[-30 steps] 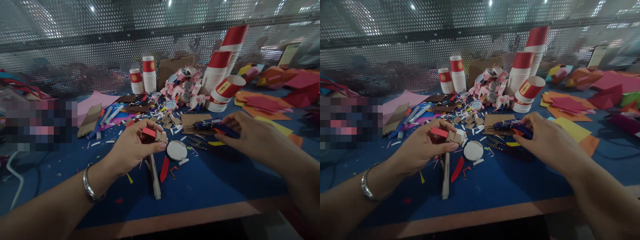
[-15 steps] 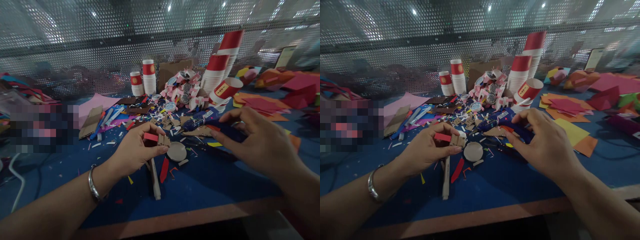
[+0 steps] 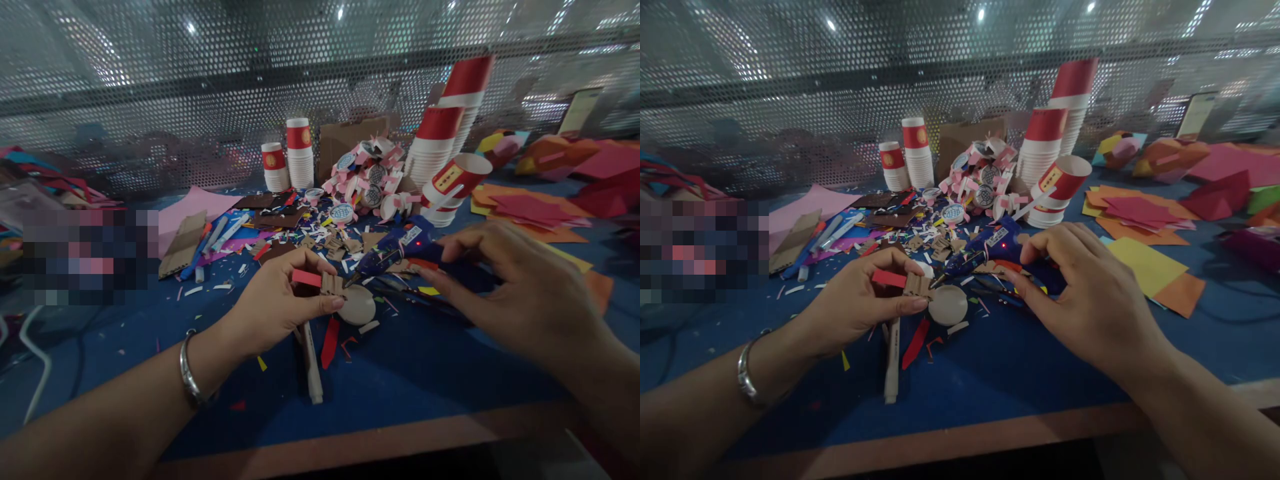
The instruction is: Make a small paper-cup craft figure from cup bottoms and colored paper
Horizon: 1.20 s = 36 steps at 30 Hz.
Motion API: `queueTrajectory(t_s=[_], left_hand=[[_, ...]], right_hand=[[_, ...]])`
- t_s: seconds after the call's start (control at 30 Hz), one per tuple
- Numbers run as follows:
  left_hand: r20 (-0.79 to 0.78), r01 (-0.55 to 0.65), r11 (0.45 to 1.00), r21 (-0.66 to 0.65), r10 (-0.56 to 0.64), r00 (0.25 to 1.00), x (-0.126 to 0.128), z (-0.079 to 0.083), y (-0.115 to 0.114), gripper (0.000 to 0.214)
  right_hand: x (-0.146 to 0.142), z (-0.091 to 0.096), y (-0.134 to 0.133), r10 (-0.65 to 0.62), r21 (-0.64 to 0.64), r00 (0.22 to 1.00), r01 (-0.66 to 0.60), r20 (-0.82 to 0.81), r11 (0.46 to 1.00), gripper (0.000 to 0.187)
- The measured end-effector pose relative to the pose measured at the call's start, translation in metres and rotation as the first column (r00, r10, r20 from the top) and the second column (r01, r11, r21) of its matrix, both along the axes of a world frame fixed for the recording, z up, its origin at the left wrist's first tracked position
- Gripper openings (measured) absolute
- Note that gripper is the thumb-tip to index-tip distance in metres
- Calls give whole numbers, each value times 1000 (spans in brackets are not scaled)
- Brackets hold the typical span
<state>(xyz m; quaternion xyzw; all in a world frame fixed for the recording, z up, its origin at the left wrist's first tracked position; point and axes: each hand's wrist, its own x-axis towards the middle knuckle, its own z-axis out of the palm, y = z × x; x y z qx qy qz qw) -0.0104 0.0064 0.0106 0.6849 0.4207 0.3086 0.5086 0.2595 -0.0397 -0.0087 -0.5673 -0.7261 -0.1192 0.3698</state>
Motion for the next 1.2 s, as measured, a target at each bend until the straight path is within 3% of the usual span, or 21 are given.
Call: queueTrajectory(t_s=[0.53, 0.77, 1.2], left_hand=[[47, 13, 999, -40, -11, 999, 0, -1, 0, 33], [92, 25, 997, -74, -18, 996, -1, -2, -2, 32], [111, 10, 997, -73, -2, 994, 1, -2, -1, 33]], right_hand=[[-5, 6, -2, 39, -45, 999, -39, -18, 998, 18], [0, 0, 1, 35, 57, 999, -37, 40, 998, 23], [1, -1, 1, 81, 37, 997, -82, 21, 996, 22]])
